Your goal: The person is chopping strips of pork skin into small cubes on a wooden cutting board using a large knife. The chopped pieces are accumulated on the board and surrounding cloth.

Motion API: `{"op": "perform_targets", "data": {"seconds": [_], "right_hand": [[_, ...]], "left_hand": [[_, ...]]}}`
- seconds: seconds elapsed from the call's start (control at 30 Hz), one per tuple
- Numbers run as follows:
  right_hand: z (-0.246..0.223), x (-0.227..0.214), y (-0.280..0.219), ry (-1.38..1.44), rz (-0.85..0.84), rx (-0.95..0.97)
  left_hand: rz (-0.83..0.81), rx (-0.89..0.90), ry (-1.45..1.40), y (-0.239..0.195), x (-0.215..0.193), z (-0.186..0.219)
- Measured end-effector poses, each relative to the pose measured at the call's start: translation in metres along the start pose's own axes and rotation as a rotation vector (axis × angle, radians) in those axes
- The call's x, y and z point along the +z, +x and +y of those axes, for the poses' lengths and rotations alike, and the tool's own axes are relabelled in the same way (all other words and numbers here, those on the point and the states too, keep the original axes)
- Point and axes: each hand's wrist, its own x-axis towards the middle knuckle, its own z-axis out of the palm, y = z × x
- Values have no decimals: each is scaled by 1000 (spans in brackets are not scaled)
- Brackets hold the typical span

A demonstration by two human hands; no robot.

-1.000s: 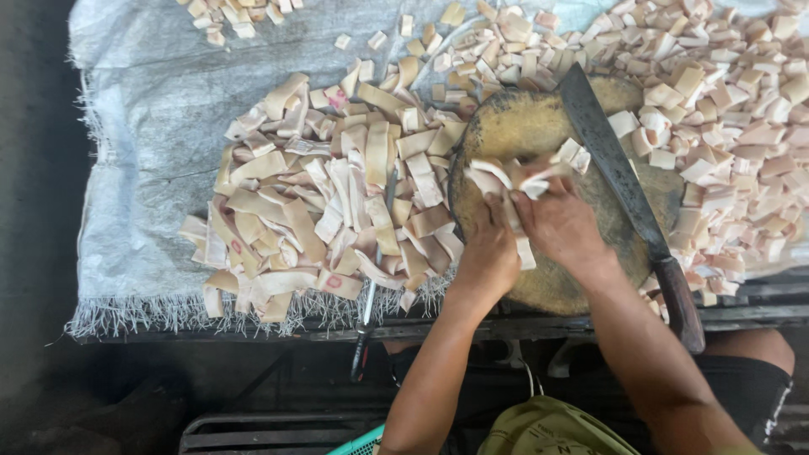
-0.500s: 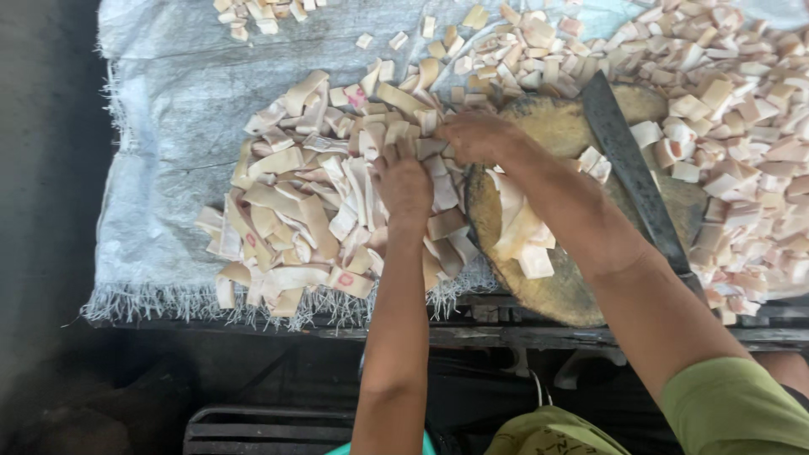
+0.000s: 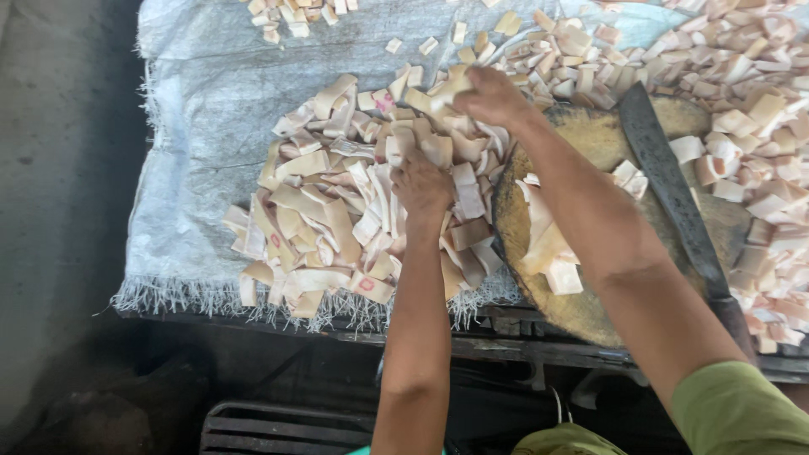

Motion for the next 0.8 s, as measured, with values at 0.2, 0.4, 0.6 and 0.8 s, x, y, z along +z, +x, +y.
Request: {"op": "perform_targets", "data": {"seconds": [0.2, 0.4, 0.6, 0.8], "right_hand": [[-10, 52, 40, -71, 23, 116], [-23, 43, 29, 9, -40, 180], [2, 2, 33, 459, -144, 277], [-22, 44, 21, 32, -165, 111]], "left_hand": [[177, 45, -353, -41, -9, -40], [-41, -82, -1085, -75, -49, -40], [-287, -83, -1338, -97, -44, -35], [-317, -308, -1453, -71, -7, -27]]}}
